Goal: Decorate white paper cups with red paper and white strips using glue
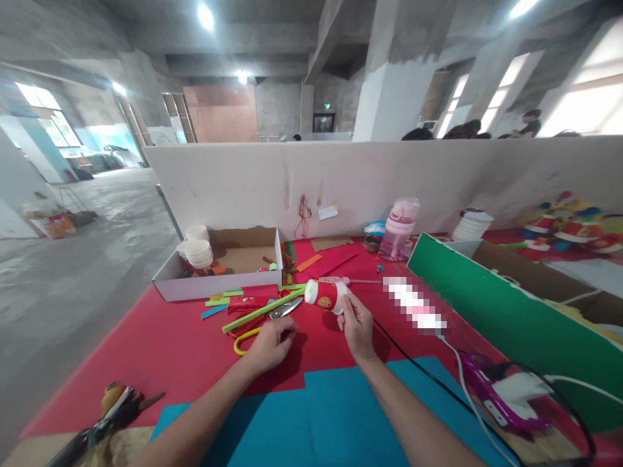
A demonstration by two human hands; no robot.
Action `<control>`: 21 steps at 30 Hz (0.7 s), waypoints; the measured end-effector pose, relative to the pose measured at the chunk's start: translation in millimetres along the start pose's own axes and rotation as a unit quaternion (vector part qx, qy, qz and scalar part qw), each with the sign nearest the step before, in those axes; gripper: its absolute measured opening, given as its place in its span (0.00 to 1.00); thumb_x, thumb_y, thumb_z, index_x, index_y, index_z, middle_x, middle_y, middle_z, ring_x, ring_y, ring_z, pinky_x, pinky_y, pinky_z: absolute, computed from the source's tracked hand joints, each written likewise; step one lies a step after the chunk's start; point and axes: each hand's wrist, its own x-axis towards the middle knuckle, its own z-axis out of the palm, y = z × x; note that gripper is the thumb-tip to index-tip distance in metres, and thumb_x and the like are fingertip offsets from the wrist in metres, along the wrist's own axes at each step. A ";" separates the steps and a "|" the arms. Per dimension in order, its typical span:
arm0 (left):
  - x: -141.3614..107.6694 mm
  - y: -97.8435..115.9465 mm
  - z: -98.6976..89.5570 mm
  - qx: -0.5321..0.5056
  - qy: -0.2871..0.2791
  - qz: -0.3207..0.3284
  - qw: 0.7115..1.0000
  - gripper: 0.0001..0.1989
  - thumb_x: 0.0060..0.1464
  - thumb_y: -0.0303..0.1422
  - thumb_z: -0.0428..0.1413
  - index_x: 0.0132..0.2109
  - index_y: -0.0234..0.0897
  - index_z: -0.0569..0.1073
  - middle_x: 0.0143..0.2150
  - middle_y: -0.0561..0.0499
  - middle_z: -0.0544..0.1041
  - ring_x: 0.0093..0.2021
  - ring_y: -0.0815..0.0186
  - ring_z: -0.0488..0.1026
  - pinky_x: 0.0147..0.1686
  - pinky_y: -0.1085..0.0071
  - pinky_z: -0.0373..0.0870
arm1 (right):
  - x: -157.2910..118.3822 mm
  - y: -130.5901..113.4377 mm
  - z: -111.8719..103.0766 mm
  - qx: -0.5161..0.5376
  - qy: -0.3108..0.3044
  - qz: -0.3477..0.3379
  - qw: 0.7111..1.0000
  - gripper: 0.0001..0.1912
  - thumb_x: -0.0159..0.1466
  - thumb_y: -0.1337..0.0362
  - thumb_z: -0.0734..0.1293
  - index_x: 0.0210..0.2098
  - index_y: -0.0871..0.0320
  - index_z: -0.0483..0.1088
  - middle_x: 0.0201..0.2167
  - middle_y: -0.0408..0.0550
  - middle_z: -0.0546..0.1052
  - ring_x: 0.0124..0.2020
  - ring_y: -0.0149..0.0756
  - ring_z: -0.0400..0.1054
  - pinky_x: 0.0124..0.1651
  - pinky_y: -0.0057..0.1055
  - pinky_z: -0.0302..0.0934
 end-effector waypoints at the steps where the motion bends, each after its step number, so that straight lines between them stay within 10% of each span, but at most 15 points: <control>1: -1.1 -4.4 -5.7 0.007 -0.006 0.018 1.000 0.09 0.49 0.25 0.51 0.34 0.37 0.76 0.33 0.47 0.77 0.35 0.62 0.72 0.36 0.68 0.66 | -0.7 0.4 2.8 0.029 -0.012 0.028 0.999 0.20 0.63 0.46 0.60 0.26 0.55 0.60 0.15 0.35 0.57 0.14 0.26 0.51 0.16 0.24 0.46; 6: 7.1 -7.5 -10.7 -0.033 0.080 -0.040 0.995 0.07 0.50 0.34 0.55 0.32 0.36 0.76 0.30 0.48 0.75 0.33 0.63 0.70 0.34 0.69 0.66 | -5.7 5.5 13.9 0.107 -0.059 0.079 0.989 0.20 0.62 0.45 0.61 0.26 0.55 0.59 0.14 0.34 0.57 0.12 0.26 0.51 0.14 0.24 0.46; 10: 24.7 24.5 5.7 -0.272 0.164 -0.186 0.930 0.27 0.59 0.51 0.41 0.46 0.34 0.72 0.34 0.46 0.74 0.24 0.69 0.69 0.22 0.74 0.64 | -7.2 4.0 12.8 0.092 -0.051 0.052 0.993 0.17 0.64 0.48 0.60 0.31 0.55 0.62 0.16 0.37 0.64 0.16 0.30 0.59 0.19 0.26 0.55; 15: 43.0 43.6 18.2 -0.325 0.152 -0.137 0.923 0.36 0.51 0.47 0.58 0.63 0.41 0.56 0.35 0.51 0.74 0.21 0.73 0.69 0.18 0.78 0.63 | -7.5 -4.9 9.6 0.014 -0.118 0.034 0.992 0.18 0.62 0.47 0.61 0.31 0.56 0.65 0.18 0.40 0.69 0.18 0.33 0.63 0.21 0.28 0.59; 21: 34.2 19.2 24.0 -0.271 0.204 -0.117 0.933 0.24 0.41 0.41 0.65 0.44 0.35 0.71 0.31 0.52 0.73 0.26 0.71 0.70 0.25 0.76 0.67 | -5.1 -9.0 5.7 -0.137 -0.196 -0.090 0.967 0.17 0.66 0.50 0.58 0.27 0.55 0.63 0.20 0.42 0.68 0.21 0.34 0.64 0.24 0.28 0.56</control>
